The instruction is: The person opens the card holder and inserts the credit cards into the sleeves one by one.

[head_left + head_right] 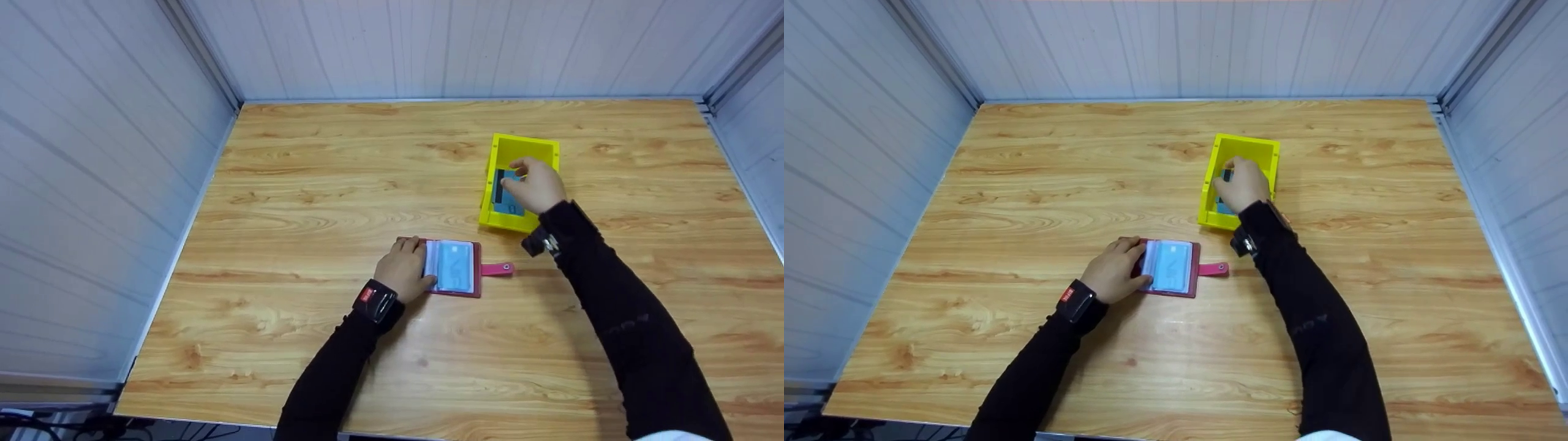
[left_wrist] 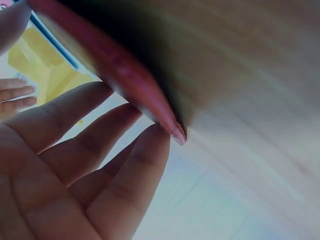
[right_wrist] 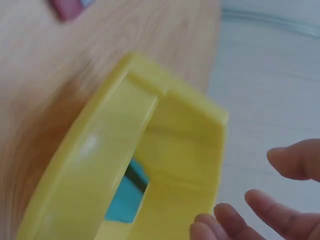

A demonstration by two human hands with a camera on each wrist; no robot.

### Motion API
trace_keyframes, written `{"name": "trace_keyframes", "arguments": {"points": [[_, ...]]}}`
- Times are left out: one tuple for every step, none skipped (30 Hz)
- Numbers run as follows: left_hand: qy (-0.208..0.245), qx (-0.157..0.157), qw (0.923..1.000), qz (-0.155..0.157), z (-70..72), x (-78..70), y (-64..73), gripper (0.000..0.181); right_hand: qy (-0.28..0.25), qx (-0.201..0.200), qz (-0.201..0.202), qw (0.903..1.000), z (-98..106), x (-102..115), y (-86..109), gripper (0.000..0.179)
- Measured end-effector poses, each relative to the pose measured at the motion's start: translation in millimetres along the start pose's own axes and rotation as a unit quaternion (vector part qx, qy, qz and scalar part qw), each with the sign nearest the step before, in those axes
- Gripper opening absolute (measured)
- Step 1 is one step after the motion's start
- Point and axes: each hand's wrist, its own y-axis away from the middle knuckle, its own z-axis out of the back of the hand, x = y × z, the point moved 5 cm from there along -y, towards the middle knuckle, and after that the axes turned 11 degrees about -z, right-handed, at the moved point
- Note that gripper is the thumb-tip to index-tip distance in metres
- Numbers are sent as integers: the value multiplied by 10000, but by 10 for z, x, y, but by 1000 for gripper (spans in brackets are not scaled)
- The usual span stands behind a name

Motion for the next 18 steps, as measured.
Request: {"name": "trace_keyframes", "arguments": {"points": [[-14,-2,10000,3,1,4,1,74,144,47,-92,9998,-9,10,-44,55],[-16,-6,10000,8,1,7,-1,75,275,88,-174,9994,-18,18,-84,57],[-24,-25,10000,5,2,9,-2,75,395,113,-235,9989,-29,19,-124,59],[-32,-25,10000,4,2,8,-3,75,510,120,-303,9982,-41,15,-163,60],[-36,-13,10000,11,3,8,-3,75,626,108,-343,9974,-54,14,-198,62],[-36,2,10000,16,4,7,-3,75,743,84,-368,9965,-68,11,-228,62],[-25,2,10000,20,6,8,-3,75,878,41,-384,9954,-82,6,-257,60],[-5,9,10000,25,7,10,-2,75,1027,0,-396,9939,-101,-5,-290,54],[11,18,10000,32,8,12,-1,75,1159,-31,-427,9923,-120,-20,-320,46],[27,31,10000,40,8,16,0,75,1288,-52,-471,9905,-142,-34,-346,39],[43,47,10000,48,7,21,2,75,1423,-57,-490,9886,-167,-45,-365,33],[44,43,10000,45,7,27,6,74,1563,-69,-489,9865,-193,-55,-385,31],[47,35,10000,39,6,33,9,73,1690,-72,-492,9844,-222,-64,-404,30],[45,24,10000,30,6,39,12,73,1793,-56,-489,9826,-251,-74,-422,31],[44,8,10000,18,7,43,16,73,1843,-33,-489,9816,-278,-80,-429,31],[43,13,10000,10,5,46,18,72,1910,-20,-474,9805,-303,-86,-437,32],[41,17,10000,3,2,47,20,72,1969,-8,-475,9793,-325,-90,-445,34],[45,23,10000,-2,0,47,21,72,2004,-1,-509,9784,-342,-94,-450,37]]}}
